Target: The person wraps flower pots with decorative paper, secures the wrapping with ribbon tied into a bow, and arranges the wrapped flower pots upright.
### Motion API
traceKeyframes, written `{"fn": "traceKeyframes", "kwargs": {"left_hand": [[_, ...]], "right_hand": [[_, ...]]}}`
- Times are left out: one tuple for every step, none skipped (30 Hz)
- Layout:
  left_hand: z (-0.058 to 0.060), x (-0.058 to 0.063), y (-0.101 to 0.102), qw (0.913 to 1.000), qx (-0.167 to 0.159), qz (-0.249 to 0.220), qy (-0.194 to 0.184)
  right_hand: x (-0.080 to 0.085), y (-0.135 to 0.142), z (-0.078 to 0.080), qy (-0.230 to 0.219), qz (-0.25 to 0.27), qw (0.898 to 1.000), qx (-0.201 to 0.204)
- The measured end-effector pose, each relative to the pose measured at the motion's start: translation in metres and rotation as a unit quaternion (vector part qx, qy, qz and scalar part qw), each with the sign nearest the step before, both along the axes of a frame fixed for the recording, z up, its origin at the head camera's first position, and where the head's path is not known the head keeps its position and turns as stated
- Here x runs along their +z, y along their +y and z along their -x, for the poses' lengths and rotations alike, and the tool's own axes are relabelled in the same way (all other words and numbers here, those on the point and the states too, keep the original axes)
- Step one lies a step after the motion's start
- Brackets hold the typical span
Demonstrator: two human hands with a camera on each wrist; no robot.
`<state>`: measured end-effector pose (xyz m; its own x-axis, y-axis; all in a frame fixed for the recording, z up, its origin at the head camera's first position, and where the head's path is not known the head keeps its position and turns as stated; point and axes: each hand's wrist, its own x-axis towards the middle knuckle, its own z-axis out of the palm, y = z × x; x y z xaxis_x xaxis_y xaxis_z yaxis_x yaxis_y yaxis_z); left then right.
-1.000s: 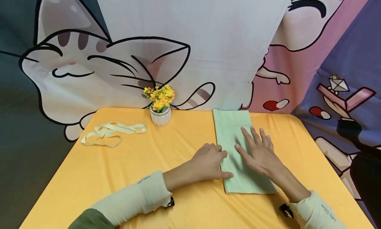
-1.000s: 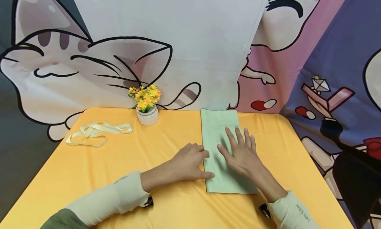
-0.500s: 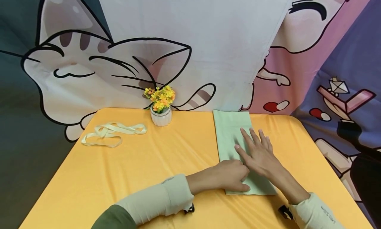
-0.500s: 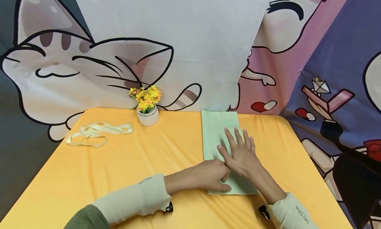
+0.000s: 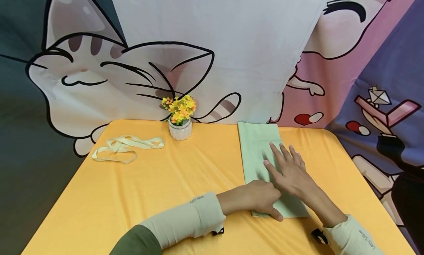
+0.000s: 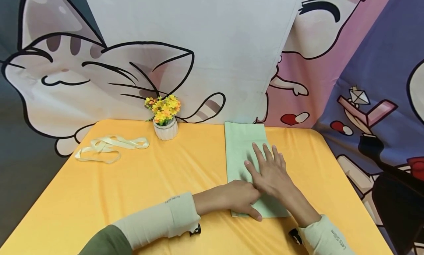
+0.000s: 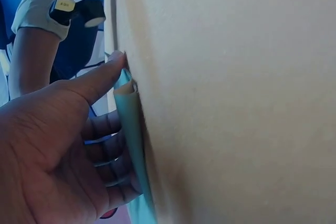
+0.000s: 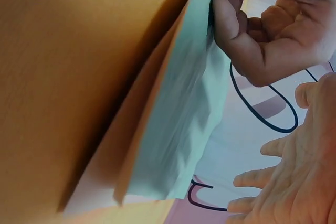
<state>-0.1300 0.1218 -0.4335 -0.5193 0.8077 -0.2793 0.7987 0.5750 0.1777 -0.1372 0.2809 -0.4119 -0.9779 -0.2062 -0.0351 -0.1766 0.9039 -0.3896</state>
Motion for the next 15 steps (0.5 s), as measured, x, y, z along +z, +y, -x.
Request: {"fn": "traceKeyframes", "kwargs": {"left_hand": [[0.001, 0.001, 0.000, 1.0000, -0.004, 0.005, -0.002], [0.001, 0.002, 0.000, 0.9999, -0.010, 0.009, -0.003], [0.002, 0.003, 0.000, 0.9997, -0.019, 0.013, -0.003], [0.002, 0.003, 0.000, 0.9994, -0.031, 0.016, -0.001], [0.002, 0.004, -0.001, 0.9988, -0.045, 0.020, 0.004], [0.002, 0.005, -0.002, 0.9980, -0.058, 0.024, 0.009], [0.002, 0.005, -0.002, 0.9969, -0.072, 0.027, 0.017], [0.002, 0.005, -0.003, 0.9953, -0.088, 0.029, 0.028], [0.001, 0.006, -0.004, 0.9937, -0.100, 0.030, 0.039], [0.000, 0.006, -0.005, 0.9924, -0.109, 0.032, 0.048], [0.000, 0.005, -0.005, 0.9913, -0.116, 0.030, 0.056], [0.000, 0.005, -0.006, 0.9907, -0.119, 0.024, 0.061], [0.000, 0.004, -0.007, 0.9902, -0.122, 0.018, 0.064], [0.001, 0.004, -0.007, 0.9901, -0.124, 0.012, 0.065], [0.002, 0.003, -0.008, 0.9913, -0.120, 0.006, 0.053]], "right_hand": [[0.000, 0.001, 0.000, -0.001, 0.000, 1.000, 0.000], [0.000, 0.002, 0.000, -0.001, -0.001, 1.000, -0.001], [0.001, 0.003, -0.001, -0.003, -0.001, 1.000, -0.002], [0.001, 0.004, -0.001, -0.004, -0.002, 1.000, -0.003], [0.001, 0.005, -0.001, -0.007, -0.001, 1.000, -0.004], [0.002, 0.005, -0.001, -0.009, -0.001, 1.000, -0.005], [0.002, 0.006, 0.000, -0.010, -0.001, 1.000, -0.006], [0.002, 0.007, 0.000, -0.010, 0.000, 1.000, -0.007], [0.003, 0.008, -0.001, -0.010, 0.001, 1.000, -0.008], [0.003, 0.009, 0.000, -0.008, 0.001, 1.000, -0.008], [0.003, 0.009, 0.000, -0.006, 0.001, 1.000, -0.008], [0.003, 0.010, 0.000, -0.004, 0.002, 1.000, -0.009], [0.004, 0.011, 0.000, -0.004, 0.003, 1.000, -0.008], [0.004, 0.011, 0.000, -0.004, 0.005, 1.000, -0.008], [0.004, 0.012, 0.000, -0.003, 0.007, 1.000, -0.008]]}}
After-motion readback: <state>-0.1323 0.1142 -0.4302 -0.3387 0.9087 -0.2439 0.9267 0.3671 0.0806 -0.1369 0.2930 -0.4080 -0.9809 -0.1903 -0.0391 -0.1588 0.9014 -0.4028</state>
